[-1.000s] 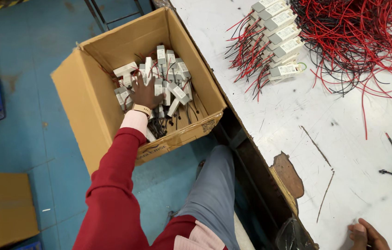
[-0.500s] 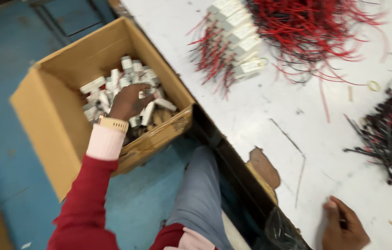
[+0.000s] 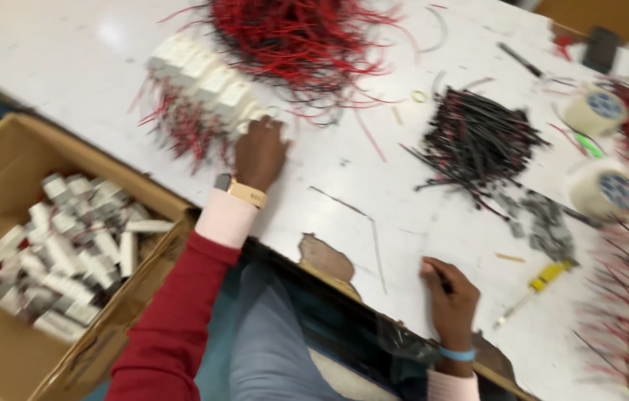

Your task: The person assembles small white electrical modules by inserting red and black wires into terminal blocks and tightening them with a yellow screwdriver. Completed units are placed into a cardboard box on the floor. The workspace contains piles of wires, loose components, and other tools.

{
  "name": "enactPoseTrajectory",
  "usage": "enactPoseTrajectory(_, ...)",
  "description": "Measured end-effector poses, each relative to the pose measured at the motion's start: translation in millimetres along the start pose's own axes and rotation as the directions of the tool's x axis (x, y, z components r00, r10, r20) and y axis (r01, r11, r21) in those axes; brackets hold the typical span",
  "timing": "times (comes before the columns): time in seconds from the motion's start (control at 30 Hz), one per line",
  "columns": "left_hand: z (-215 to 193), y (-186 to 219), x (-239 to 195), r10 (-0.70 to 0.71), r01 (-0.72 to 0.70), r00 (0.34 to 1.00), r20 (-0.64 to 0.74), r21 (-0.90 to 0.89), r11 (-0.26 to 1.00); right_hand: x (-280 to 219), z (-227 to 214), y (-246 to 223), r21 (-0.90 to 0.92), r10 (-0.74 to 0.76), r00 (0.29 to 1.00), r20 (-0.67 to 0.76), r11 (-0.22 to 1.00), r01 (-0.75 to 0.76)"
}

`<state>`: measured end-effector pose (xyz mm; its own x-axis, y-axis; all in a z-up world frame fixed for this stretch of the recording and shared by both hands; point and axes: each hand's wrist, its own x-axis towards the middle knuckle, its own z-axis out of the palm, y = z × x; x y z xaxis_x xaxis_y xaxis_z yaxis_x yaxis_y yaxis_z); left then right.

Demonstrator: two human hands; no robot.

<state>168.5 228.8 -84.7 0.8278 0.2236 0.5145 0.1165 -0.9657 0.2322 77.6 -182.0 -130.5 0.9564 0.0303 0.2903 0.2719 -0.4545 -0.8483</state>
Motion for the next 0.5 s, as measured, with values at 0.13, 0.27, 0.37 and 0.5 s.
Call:
enactPoseTrajectory(0.13,40.2,-15.7,8.4,-0.004,0.022,0.999,-0.041,0.452,0.892,3.2,2.6,-10.7,0.047,0.022,1.000,-0.010,0.999,-0.021)
enactPoseTrajectory(0.27,58.0,-22.0,15.6,0.025,0.076,0.982,-0.187,0.512,0.855,3.1,-1.9,-20.8,0.053,0.031,1.000,-0.001,0.998,-0.031)
enactPoseTrajectory(0.37,54.6,-23.1,17.7,-0.075,0.095,0.995,-0.060,0.506,0.858,3.7,-3.9,-22.2,0.068,0.021,1.000,0.002,0.997,-0.021)
enactPoseTrajectory(0.5,39.0,-24.2,22.6,-0.047,0.011,0.997,0.057,0.524,0.852,5.7,-1.2,-22.6,0.073,0.031,0.999,-0.008,0.997,-0.030)
